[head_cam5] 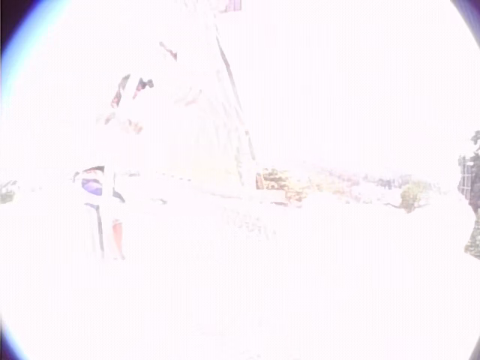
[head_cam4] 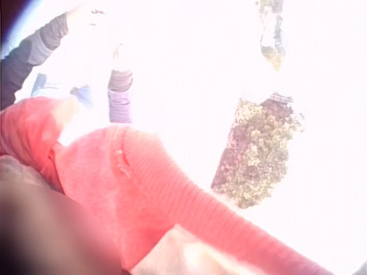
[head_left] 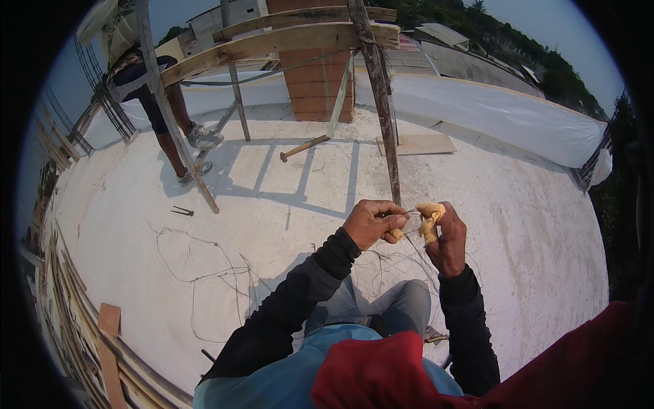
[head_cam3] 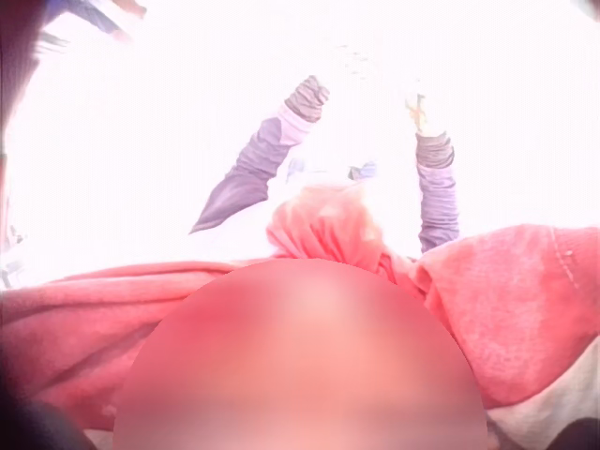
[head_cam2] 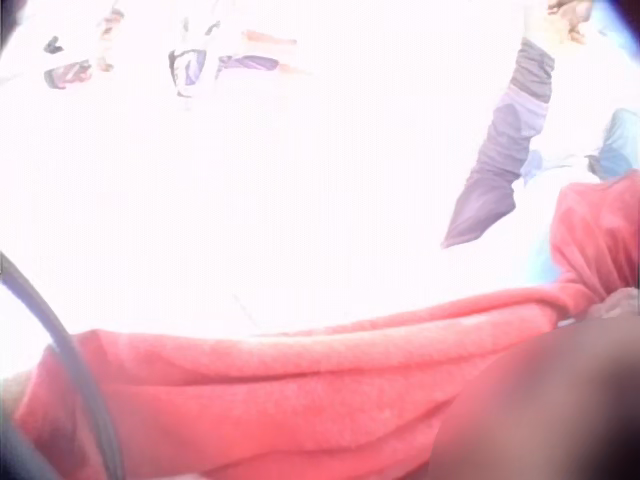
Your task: The person ties thin wire around wooden scaffolding poles on a rooftop. They repeatedly wrap and twist the wire by hand to secure the joints, occasionally using pliers to tighten the connections.
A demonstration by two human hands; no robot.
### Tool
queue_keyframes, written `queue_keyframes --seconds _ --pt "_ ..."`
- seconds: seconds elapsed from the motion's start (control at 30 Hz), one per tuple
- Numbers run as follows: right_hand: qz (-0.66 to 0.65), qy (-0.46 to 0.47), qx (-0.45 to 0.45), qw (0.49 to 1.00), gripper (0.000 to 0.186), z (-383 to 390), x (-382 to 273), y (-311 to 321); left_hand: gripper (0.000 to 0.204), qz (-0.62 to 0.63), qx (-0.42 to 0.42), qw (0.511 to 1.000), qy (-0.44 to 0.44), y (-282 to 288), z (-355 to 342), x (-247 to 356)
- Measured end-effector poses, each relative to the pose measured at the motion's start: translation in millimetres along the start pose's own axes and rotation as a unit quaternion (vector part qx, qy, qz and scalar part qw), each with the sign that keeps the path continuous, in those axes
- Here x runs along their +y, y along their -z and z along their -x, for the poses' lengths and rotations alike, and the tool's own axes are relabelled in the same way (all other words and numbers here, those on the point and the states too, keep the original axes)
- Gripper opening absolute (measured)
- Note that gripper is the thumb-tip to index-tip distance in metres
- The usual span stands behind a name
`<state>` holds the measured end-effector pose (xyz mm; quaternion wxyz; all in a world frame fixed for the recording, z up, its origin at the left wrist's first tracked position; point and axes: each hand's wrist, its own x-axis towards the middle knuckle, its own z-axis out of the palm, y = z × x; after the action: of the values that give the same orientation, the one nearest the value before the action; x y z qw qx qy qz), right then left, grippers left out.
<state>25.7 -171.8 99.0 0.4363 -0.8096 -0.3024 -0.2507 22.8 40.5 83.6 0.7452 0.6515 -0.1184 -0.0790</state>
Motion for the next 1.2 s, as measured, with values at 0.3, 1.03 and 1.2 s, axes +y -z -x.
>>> queue_keyframes --seconds 0.3,1.03,1.2 --pt "-0.066 0.030 -0.098 0.993 0.028 27 13 -10 0.033 0.127 0.037 0.991 -0.002 -6 2 -42" --pt "0.139 0.089 -0.062 0.984 0.036 30 -2 -20 0.034 -0.070 0.087 0.994 -0.005 -3 3 -39" --pt "0.093 0.054 -0.073 0.991 0.027 29 -3 -13 0.034 -0.121 0.049 0.991 -0.036 -2 8 -24"
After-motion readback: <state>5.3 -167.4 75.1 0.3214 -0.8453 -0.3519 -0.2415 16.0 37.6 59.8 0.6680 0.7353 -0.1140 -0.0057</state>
